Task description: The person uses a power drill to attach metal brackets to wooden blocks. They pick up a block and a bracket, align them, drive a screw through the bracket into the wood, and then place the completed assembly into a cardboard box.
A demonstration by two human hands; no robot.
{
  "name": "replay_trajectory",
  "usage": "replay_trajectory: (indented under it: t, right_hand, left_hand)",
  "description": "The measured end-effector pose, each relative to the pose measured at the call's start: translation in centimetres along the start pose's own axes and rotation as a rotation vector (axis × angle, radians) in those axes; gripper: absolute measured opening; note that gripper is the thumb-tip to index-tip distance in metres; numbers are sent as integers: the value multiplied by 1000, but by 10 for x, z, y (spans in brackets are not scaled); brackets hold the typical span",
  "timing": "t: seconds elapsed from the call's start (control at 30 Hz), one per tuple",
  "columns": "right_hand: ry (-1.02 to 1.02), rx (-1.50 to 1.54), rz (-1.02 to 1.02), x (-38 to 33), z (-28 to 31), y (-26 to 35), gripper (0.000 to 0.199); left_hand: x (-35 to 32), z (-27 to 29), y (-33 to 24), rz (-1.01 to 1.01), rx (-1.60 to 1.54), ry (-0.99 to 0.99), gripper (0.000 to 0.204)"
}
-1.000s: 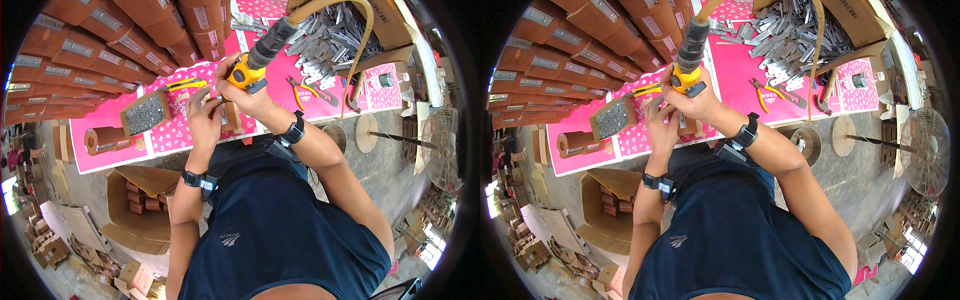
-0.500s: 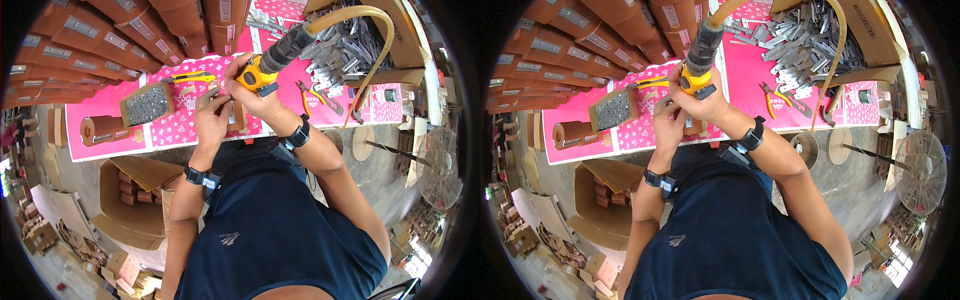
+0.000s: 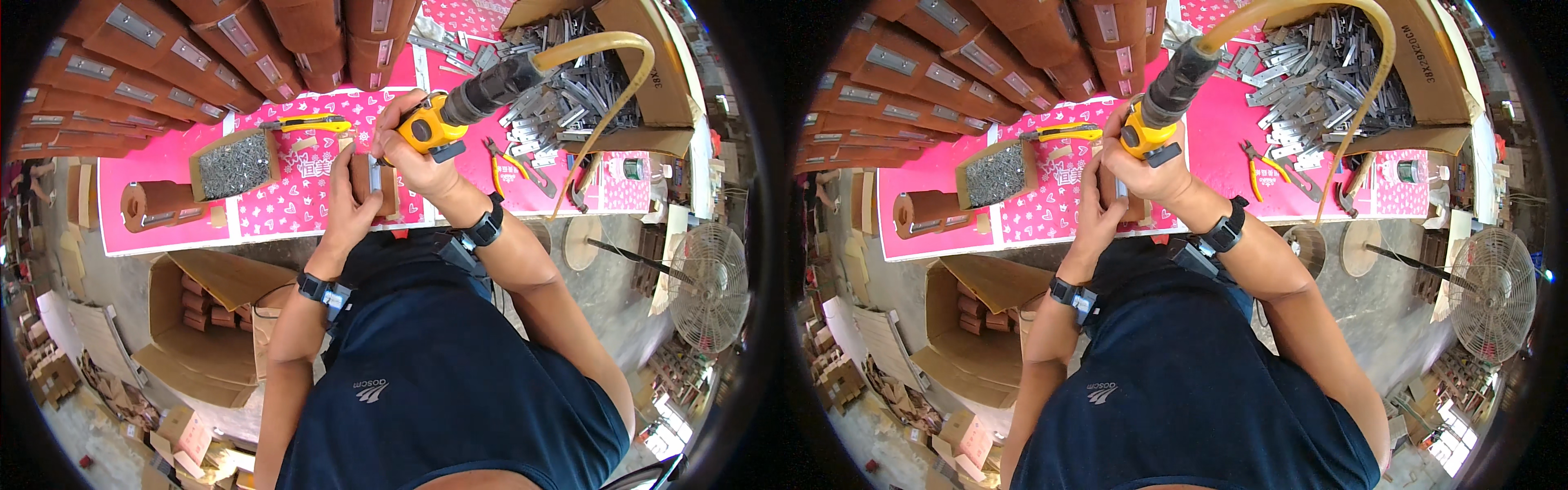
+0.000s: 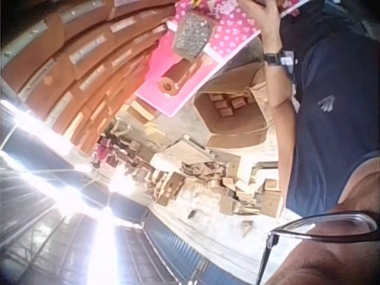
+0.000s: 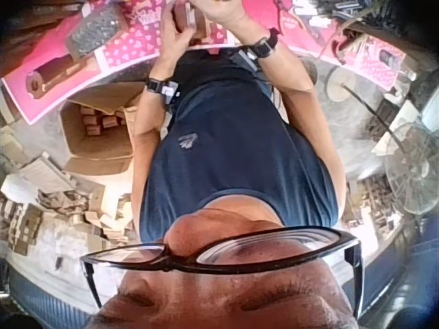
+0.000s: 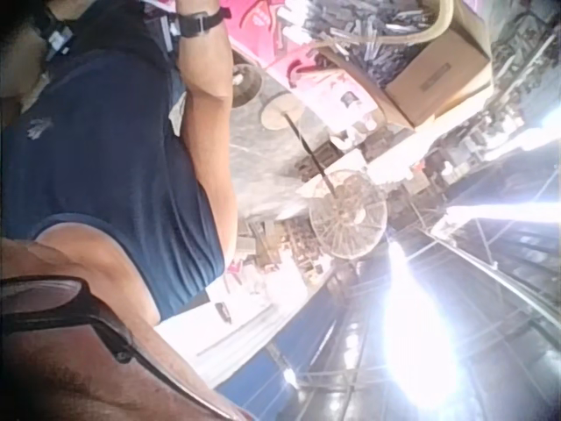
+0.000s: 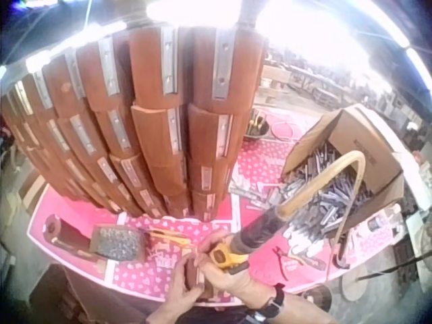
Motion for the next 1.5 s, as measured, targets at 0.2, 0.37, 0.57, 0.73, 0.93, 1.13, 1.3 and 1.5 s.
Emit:
replay_trajectory:
  t: [0.2,0.37,0.57,0.73,0.93,1.13,1.3,1.5]
  right_hand:
    - [54,-70,-37,0,-1,-4,18]
    - [50,-79,-11,-1,-3,-2,17]
    - [53,-93,8,-2,-6,-7,18]
    - [32,-22,-34,2,-5,-10,19]
    - [45,-77,14,-3,-1,-6,21]
    - [-115,169,-46,-18,46,18,24]
    - [-95,-213,-129,-55,98,-2,23]
    - [-222,-308,-163,-87,121,-19,19]
  left_hand:
    - [-2,-1,-1,-9,-14,51,89]
    - [-2,0,-1,0,-13,59,88]
    - [-2,-1,-1,2,18,34,86]
    - [-1,-2,-3,-56,69,47,85]
    - [-3,-2,5,-51,82,56,85]
    - [-2,1,-14,-54,123,39,87]
    - [10,-18,-87,-193,644,242,97]
    - [21,-26,-97,-69,850,470,99]
Point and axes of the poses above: each hand's wrist, its own x-axis towards the middle knuckle, its own z-axis out of the back of the hand, y = z × x, the point moved 5 cm from there along x, towards the middle knuckle, and after that the axes turned 11 degrees about -x, right-handed, at the moved point
